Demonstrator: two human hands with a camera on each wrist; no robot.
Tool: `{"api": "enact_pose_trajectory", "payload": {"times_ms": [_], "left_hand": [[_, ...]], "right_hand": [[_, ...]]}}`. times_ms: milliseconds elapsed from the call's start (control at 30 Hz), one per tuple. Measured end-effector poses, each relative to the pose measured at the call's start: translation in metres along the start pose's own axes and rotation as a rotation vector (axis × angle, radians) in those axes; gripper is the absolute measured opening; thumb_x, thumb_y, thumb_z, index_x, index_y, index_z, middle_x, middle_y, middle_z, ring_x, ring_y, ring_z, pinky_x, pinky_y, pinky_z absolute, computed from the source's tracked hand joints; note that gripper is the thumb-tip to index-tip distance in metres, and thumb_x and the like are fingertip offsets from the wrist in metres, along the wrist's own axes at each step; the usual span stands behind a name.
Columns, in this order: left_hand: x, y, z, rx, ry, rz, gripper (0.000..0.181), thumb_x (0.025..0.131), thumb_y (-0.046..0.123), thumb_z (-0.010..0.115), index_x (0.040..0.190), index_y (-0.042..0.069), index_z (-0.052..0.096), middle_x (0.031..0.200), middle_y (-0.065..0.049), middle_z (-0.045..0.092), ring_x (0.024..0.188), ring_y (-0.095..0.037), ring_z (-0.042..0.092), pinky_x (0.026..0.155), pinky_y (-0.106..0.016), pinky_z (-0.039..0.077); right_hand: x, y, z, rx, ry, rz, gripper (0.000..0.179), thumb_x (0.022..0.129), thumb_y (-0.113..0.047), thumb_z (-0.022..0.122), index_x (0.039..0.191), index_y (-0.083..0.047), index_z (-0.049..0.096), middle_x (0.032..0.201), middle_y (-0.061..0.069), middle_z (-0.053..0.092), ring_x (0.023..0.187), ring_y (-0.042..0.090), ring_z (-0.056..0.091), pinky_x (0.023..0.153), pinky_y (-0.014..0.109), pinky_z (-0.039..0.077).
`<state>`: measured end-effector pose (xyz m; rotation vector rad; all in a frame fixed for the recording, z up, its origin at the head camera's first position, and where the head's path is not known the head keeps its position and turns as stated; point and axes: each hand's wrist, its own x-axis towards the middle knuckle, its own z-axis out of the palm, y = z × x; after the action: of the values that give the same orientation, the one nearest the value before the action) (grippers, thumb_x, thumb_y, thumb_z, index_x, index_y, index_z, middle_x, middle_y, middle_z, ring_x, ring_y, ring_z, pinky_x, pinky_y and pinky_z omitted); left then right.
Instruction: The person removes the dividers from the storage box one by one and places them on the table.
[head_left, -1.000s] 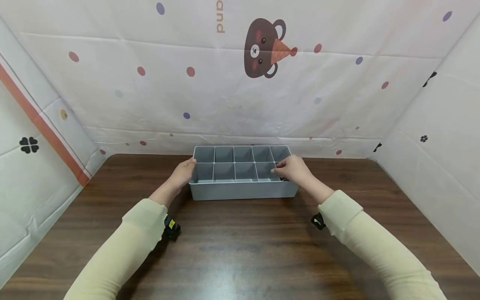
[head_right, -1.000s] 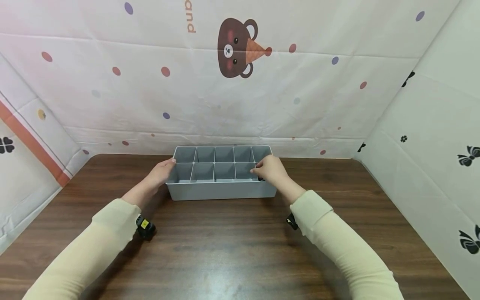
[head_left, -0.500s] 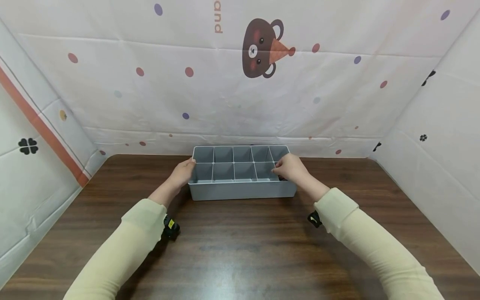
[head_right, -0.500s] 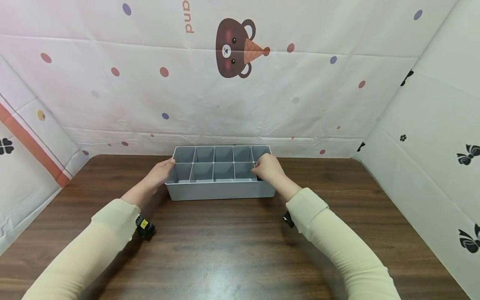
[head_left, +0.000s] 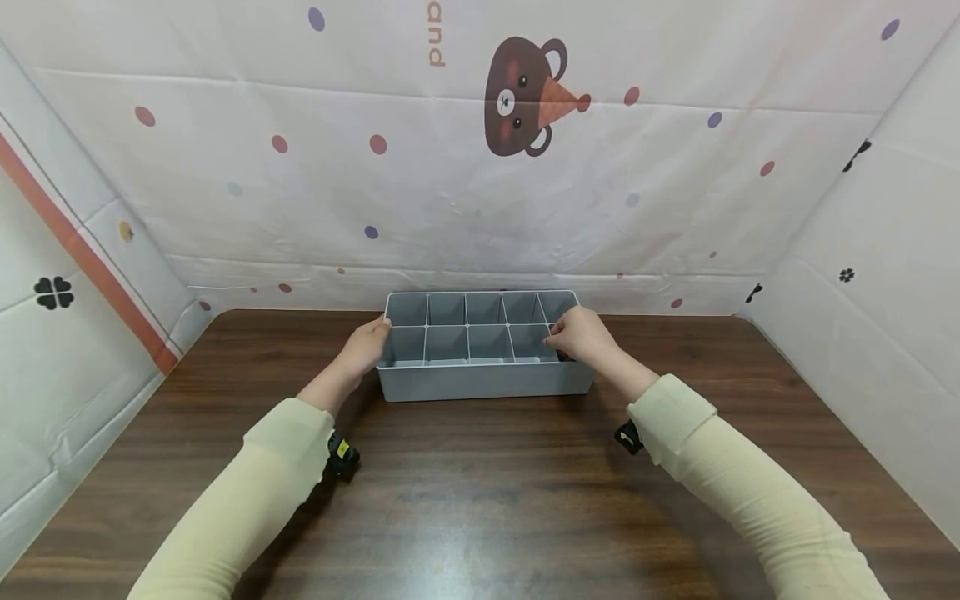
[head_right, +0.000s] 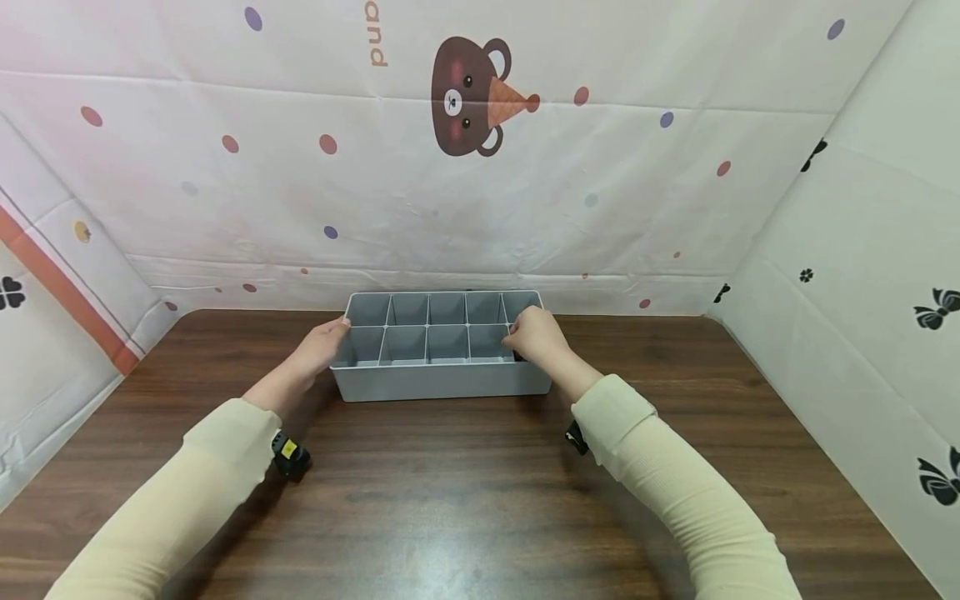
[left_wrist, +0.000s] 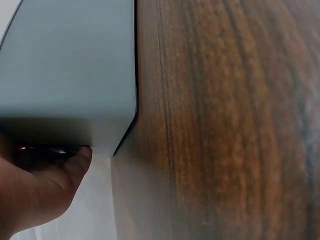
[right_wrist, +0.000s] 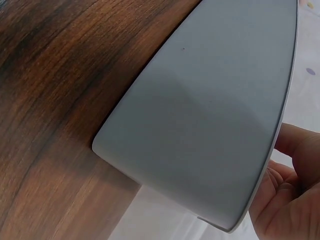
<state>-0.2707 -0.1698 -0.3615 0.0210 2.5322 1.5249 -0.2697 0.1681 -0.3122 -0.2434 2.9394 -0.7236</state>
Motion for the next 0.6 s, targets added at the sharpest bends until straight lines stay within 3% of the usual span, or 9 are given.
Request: {"api": "enact_pose_trajectory", "payload": {"times_ms": [133,300,433,600], "left_hand": [[0.0013,-0.0012,-0.0002,0.003,0.001,-0.004,0.057,0.113,0.026,0.018,0.162,-0.004,0.014,0.172,-0.021,0.011,0.161,-0.038,0.008,0.132,-0.054,0.011],[0.0007,-0.0015,-0.0002,0.006,0.005,0.002,0.057,0.113,0.026,0.019,0.161,-0.004,0.015,0.171,-0.021,0.012,0.161,-0.038,0.009,0.132,-0.054,0.011],[-0.0002,-0.0009,0.0002,0.010,0.008,0.006,0.056,0.113,0.024,0.020,0.161,-0.006,0.016,0.171,-0.022,0.013,0.161,-0.038,0.010,0.132,-0.054,0.012],[-0.0006,-0.0001,0.0007,0.007,0.010,0.004,0.056,0.113,0.024,0.020,0.160,-0.006,0.017,0.171,-0.022,0.014,0.161,-0.038,0.010,0.132,-0.053,0.012]], "right_hand": [[-0.0004,-0.0009,-0.0007,0.002,-0.003,0.001,0.041,0.096,-0.014,0.068,0.056,-0.009,0.061,0.045,-0.008,0.043,0.046,0.007,0.042,0.053,0.022,0.036],[-0.0008,-0.0019,-0.0014,0.007,-0.004,0.002,0.047,0.096,-0.013,0.068,0.051,-0.015,0.054,0.044,-0.007,0.044,0.045,0.007,0.043,0.053,0.023,0.036],[-0.0004,-0.0029,-0.0024,0.000,0.003,0.009,0.040,0.095,-0.014,0.068,0.056,-0.010,0.062,0.046,-0.007,0.048,0.047,0.007,0.047,0.053,0.022,0.038],[0.0005,-0.0045,-0.0043,-0.005,0.005,0.014,0.027,0.095,-0.014,0.069,0.077,0.004,0.078,0.051,-0.003,0.061,0.049,0.006,0.058,0.055,0.021,0.047]]}}
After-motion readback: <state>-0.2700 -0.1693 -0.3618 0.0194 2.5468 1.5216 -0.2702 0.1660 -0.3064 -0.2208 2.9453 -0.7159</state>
